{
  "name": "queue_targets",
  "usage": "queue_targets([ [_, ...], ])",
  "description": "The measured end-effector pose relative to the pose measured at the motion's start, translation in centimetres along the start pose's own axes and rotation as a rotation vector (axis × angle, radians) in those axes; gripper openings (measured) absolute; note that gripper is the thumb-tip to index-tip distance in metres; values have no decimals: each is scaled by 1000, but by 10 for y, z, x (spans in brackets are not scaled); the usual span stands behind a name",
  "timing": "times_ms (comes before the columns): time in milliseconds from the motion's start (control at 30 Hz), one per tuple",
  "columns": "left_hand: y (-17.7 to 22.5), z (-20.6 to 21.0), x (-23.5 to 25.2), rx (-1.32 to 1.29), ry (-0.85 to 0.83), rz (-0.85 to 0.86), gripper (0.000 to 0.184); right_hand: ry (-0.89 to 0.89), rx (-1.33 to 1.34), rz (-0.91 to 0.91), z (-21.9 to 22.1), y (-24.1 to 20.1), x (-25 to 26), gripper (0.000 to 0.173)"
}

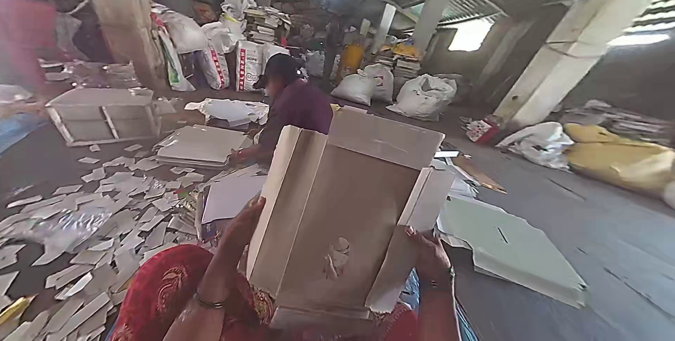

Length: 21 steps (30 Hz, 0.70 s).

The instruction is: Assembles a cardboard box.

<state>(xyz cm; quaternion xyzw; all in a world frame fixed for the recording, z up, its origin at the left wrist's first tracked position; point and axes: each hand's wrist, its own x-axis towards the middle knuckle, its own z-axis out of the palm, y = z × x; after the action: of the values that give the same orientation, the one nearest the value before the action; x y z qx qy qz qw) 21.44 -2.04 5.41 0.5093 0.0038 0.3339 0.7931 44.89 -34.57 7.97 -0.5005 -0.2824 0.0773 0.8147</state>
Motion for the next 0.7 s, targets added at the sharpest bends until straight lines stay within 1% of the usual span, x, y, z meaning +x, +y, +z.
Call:
queue_targets([
  [33, 4, -1, 7, 155, 74, -2, 49, 7, -25, -27, 3, -7, 1, 47],
  [67, 7, -5, 17, 324, 131, 12, 48, -4, -54, -53, 4, -13, 4, 48],
  [100, 7, -10, 27, 462, 181, 59, 51, -28, -76, -80, 5, -18, 6, 46],
  [167, 7, -16, 41, 695, 261, 236, 61, -83, -129, -129, 11, -25, 7, 40],
  [200, 11, -13, 43, 809, 273, 335, 63, -116, -147, -142, 14, -25, 6, 38],
  [267, 27, 10, 46, 1028, 255, 561, 66, -200, -201, -130, 25, -29, 2, 37],
  [367, 50, 52, 38, 1288, 162, 780, 86, -381, -445, -10, 42, -44, -7, 31],
  [433, 62, 68, 31, 1403, 82, 909, 96, -555, -639, 98, 54, -57, -12, 23],
  [467, 67, 70, 30, 1436, 29, 947, 99, -633, -673, 123, 61, -63, -15, 18],
  [500, 73, 71, 29, 1466, -16, 950, 102, -689, -687, 121, 65, -68, -18, 15],
  [567, 83, 70, 26, 1483, -82, 927, 103, -747, -716, 20, 67, -74, -22, 14],
  [633, 90, 65, 23, 1437, -108, 911, 89, -721, -752, -115, 68, -76, -25, 18],
  [700, 96, 63, 19, 1404, -100, 898, 69, -622, -864, -166, 71, -85, -26, 23],
])
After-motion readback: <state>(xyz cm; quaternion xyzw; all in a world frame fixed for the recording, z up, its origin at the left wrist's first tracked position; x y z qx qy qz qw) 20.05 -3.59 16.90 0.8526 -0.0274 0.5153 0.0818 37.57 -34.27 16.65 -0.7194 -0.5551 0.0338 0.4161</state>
